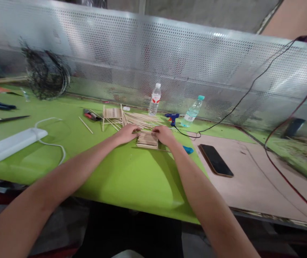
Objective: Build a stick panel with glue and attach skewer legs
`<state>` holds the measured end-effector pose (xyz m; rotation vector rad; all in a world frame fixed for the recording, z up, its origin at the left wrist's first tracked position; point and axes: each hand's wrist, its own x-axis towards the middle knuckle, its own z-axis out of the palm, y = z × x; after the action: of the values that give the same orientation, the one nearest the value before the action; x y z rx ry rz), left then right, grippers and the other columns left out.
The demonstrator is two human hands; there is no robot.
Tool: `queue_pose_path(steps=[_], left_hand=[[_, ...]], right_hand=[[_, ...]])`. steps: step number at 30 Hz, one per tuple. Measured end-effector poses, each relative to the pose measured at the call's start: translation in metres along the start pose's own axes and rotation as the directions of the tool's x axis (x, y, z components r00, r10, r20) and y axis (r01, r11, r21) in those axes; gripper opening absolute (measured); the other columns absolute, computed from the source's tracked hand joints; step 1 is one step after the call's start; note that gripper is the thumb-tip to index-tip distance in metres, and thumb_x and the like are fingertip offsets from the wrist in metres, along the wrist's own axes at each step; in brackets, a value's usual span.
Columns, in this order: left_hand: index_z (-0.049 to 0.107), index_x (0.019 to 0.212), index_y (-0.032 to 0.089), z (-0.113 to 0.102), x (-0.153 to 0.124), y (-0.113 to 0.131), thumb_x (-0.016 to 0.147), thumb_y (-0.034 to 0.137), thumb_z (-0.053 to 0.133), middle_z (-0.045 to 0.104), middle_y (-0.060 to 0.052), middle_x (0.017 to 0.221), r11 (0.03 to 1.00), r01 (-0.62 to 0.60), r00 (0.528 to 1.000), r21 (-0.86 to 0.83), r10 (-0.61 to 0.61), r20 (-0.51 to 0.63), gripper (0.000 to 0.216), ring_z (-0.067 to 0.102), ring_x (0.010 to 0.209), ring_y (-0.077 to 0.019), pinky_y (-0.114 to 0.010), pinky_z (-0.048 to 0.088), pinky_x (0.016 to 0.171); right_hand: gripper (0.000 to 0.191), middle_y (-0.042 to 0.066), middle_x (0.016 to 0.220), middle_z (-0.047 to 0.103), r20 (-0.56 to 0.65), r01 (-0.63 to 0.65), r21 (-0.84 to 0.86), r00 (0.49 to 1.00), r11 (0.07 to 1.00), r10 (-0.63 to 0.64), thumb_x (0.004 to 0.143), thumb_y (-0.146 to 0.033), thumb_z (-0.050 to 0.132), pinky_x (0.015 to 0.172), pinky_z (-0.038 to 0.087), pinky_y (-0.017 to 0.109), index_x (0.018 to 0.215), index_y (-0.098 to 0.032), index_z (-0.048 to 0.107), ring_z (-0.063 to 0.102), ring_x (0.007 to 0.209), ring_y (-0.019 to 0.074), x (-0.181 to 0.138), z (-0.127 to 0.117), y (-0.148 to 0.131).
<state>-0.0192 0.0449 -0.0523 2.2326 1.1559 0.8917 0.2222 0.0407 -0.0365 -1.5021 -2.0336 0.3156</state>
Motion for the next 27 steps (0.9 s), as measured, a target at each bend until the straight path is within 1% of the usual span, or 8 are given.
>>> queue_pose_path(steps=[4,8,11,13,16,19,23,27], left_hand=[[0.072,0.118,0.022,0.0,0.003,0.008,0.09,0.039,0.069,0.07,-0.01,0.124,0.933,0.131,0.981,-0.334,-0.171,-0.092,0.032,0.066,0.104,-0.0234,-0.038,0.05,0.092],[0.069,0.111,0.018,-0.007,0.003,0.025,0.099,0.039,0.057,0.073,-0.011,0.112,0.72,0.232,0.927,-0.654,-0.367,-0.074,0.027,0.07,0.085,-0.0174,-0.03,0.053,0.074],[0.068,0.103,0.015,-0.013,-0.002,0.043,0.099,0.042,0.058,0.074,-0.012,0.104,0.612,0.186,0.944,-0.768,-0.329,-0.033,0.029,0.071,0.083,-0.017,-0.029,0.054,0.07],[0.068,0.102,0.015,-0.014,-0.004,0.053,0.096,0.044,0.063,0.073,-0.012,0.104,0.587,0.106,0.963,-0.802,-0.263,-0.066,0.031,0.07,0.084,-0.0164,-0.029,0.054,0.073],[0.069,0.109,0.017,-0.013,-0.006,0.061,0.093,0.036,0.069,0.072,-0.009,0.106,0.629,-0.01,0.948,-0.778,-0.242,-0.207,0.024,0.068,0.09,-0.0155,-0.03,0.055,0.08],[0.07,0.108,0.019,-0.015,-0.005,0.063,0.097,0.026,0.063,0.069,-0.007,0.103,0.665,-0.046,0.897,-0.746,-0.301,-0.324,0.015,0.064,0.089,-0.0145,-0.03,0.054,0.083],[0.069,0.098,0.02,-0.021,-0.004,0.058,0.101,0.027,0.055,0.062,-0.005,0.093,0.607,0.024,0.842,-0.794,-0.441,-0.312,0.015,0.06,0.079,-0.0135,-0.029,0.053,0.076],[0.065,0.105,0.022,-0.023,0.0,0.054,0.103,0.029,0.05,0.066,-0.005,0.098,0.52,0.03,0.808,-0.854,-0.516,-0.286,0.017,0.064,0.082,-0.014,-0.027,0.055,0.072]], right_hand=[[0.015,0.007,0.099,0.076,-0.111,0.01,-0.016,0.994,1.0,-0.011,0.086,-0.019,0.065,0.088,0.048,0.035,0.093,-0.022,0.077,0.065,0.092,0.0231,0.001,-0.01,-0.007],[0.02,0.01,0.107,0.071,-0.34,0.014,0.03,0.94,0.999,-0.003,0.09,-0.024,0.058,0.087,0.048,0.037,0.101,-0.02,0.075,0.063,0.09,0.0228,0.0,-0.023,-0.017],[0.02,0.009,0.1,0.07,-0.529,0.073,0.191,0.848,0.979,0.04,0.089,-0.027,0.059,0.081,0.049,0.035,0.101,-0.02,0.073,0.061,0.081,0.0197,0.0,-0.029,-0.026],[0.021,0.007,0.093,0.068,-0.584,0.126,0.336,0.805,0.933,0.102,0.087,-0.029,0.06,0.077,0.049,0.033,0.101,-0.019,0.072,0.059,0.077,0.0176,0.0,-0.029,-0.034],[0.025,0.004,0.09,0.067,-0.571,0.183,0.543,0.796,0.82,0.2,0.085,-0.032,0.061,0.074,0.05,0.03,0.103,-0.018,0.071,0.059,0.076,0.0157,-0.002,-0.021,-0.049],[0.029,0.002,0.089,0.068,-0.471,0.173,0.709,0.837,0.683,0.278,0.082,-0.035,0.065,0.071,0.05,0.028,0.105,-0.019,0.071,0.059,0.077,0.0148,-0.008,-0.01,-0.067],[0.029,0.001,0.091,0.069,-0.343,0.17,0.849,0.897,0.501,0.278,0.081,-0.04,0.07,0.072,0.054,0.028,0.103,-0.022,0.07,0.061,0.079,0.0142,-0.02,0.002,-0.092],[0.035,0.002,0.095,0.07,-0.274,0.156,0.882,0.938,0.444,0.214,0.077,-0.041,0.077,0.072,0.056,0.029,0.104,-0.021,0.067,0.062,0.08,0.0148,-0.029,0.012,-0.11]])
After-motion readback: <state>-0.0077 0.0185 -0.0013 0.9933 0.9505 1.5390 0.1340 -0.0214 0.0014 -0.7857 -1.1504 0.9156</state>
